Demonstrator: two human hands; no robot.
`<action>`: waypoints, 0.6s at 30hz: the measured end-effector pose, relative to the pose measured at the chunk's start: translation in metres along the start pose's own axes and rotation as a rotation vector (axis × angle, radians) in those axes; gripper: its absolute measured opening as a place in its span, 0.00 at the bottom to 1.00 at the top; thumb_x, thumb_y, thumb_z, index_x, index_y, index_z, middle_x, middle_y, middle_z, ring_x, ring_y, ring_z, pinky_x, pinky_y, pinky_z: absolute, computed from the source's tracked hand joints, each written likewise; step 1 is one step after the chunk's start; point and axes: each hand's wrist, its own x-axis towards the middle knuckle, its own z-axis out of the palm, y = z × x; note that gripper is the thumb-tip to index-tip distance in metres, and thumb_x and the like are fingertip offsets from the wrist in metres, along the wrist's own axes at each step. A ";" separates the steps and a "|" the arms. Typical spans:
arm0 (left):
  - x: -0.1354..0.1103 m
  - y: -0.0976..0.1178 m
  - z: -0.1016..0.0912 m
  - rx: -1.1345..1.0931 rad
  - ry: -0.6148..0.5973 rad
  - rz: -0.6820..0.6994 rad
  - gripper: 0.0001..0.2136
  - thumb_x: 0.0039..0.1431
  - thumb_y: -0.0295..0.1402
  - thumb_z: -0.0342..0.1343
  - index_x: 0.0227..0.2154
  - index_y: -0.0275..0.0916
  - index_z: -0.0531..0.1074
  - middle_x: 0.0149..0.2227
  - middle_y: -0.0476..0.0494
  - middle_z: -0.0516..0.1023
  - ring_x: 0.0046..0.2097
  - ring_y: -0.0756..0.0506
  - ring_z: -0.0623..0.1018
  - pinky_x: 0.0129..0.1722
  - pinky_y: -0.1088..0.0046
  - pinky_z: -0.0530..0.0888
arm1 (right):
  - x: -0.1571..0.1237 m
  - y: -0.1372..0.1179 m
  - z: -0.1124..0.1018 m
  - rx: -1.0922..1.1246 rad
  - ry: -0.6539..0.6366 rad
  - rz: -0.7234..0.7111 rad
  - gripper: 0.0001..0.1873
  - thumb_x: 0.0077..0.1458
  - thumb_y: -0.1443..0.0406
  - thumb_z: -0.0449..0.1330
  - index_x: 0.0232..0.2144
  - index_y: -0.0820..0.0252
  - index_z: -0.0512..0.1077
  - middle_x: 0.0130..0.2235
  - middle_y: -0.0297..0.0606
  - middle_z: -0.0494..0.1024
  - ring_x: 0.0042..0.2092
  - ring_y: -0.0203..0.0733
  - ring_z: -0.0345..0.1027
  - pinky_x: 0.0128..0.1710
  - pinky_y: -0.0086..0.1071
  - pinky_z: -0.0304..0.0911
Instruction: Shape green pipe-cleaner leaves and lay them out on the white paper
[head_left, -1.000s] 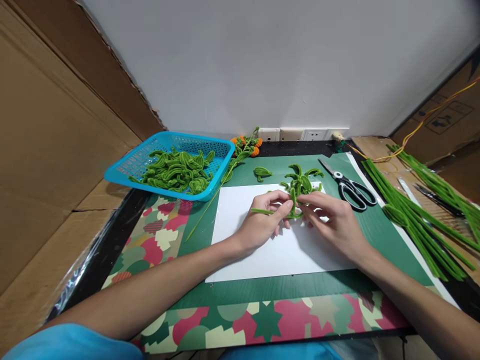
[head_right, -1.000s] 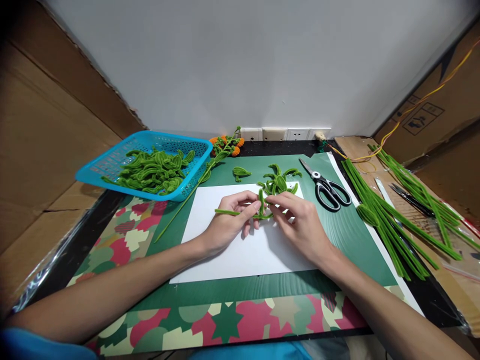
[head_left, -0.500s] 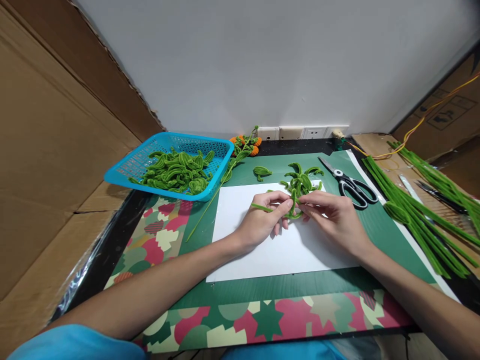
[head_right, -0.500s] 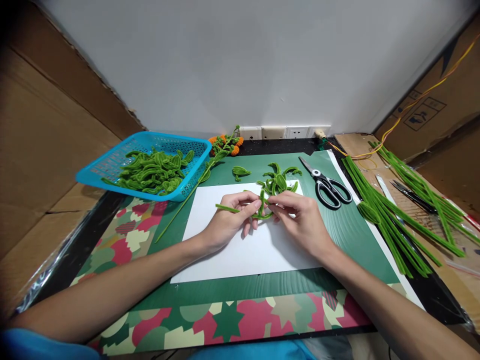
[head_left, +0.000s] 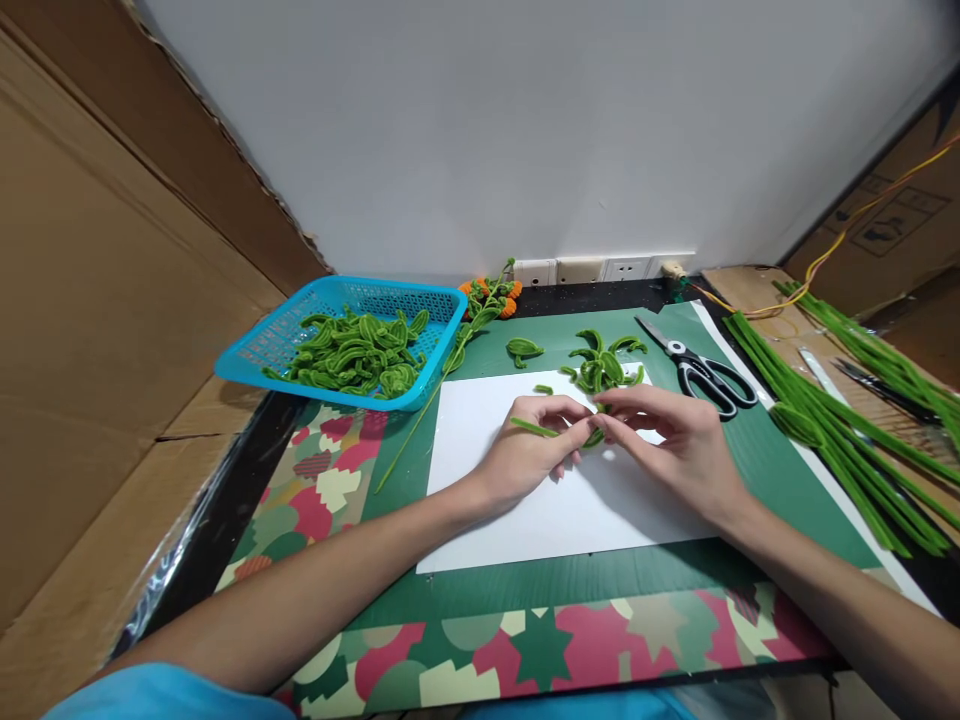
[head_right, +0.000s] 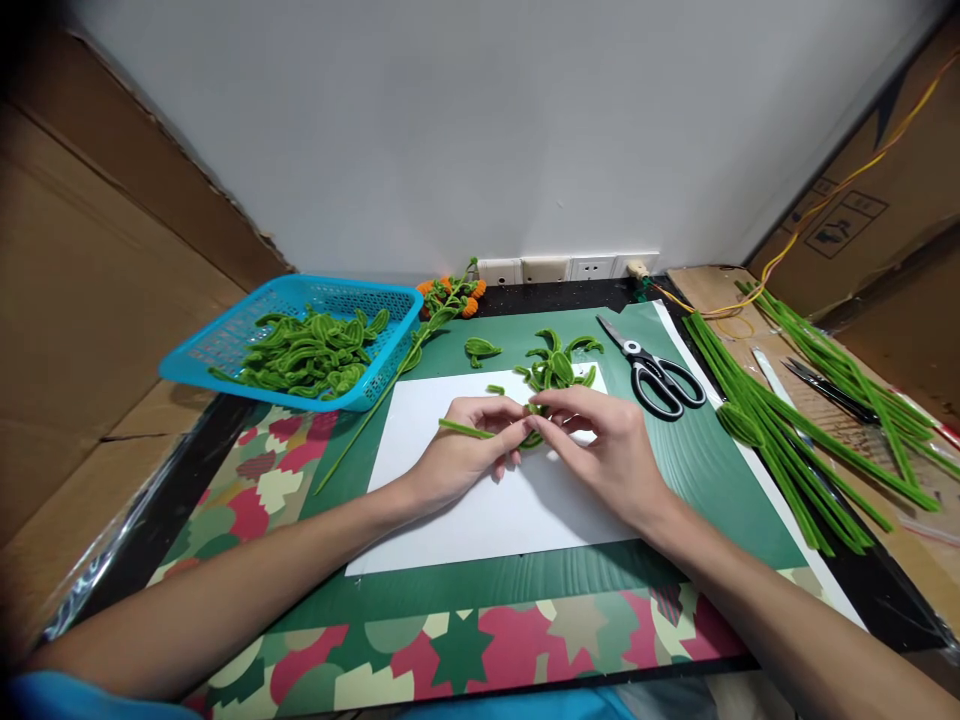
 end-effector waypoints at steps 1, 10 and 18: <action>-0.001 0.001 0.001 0.009 -0.005 -0.003 0.15 0.63 0.43 0.66 0.37 0.33 0.81 0.27 0.46 0.76 0.24 0.52 0.74 0.18 0.80 0.70 | 0.000 0.000 0.000 -0.036 0.001 -0.025 0.07 0.64 0.65 0.66 0.43 0.57 0.83 0.41 0.41 0.84 0.35 0.40 0.78 0.34 0.34 0.78; -0.003 -0.002 0.003 0.041 -0.006 -0.021 0.15 0.64 0.45 0.65 0.36 0.36 0.77 0.21 0.53 0.69 0.19 0.54 0.67 0.17 0.80 0.62 | 0.007 0.007 -0.005 0.061 0.064 0.137 0.09 0.63 0.60 0.68 0.33 0.58 0.83 0.41 0.44 0.82 0.42 0.45 0.77 0.28 0.30 0.72; -0.006 0.001 0.003 0.097 -0.064 -0.043 0.16 0.66 0.46 0.62 0.38 0.36 0.75 0.20 0.54 0.69 0.19 0.54 0.67 0.18 0.80 0.62 | 0.010 0.005 -0.004 0.306 0.161 0.222 0.15 0.59 0.53 0.71 0.32 0.58 0.80 0.40 0.42 0.80 0.30 0.38 0.73 0.26 0.32 0.77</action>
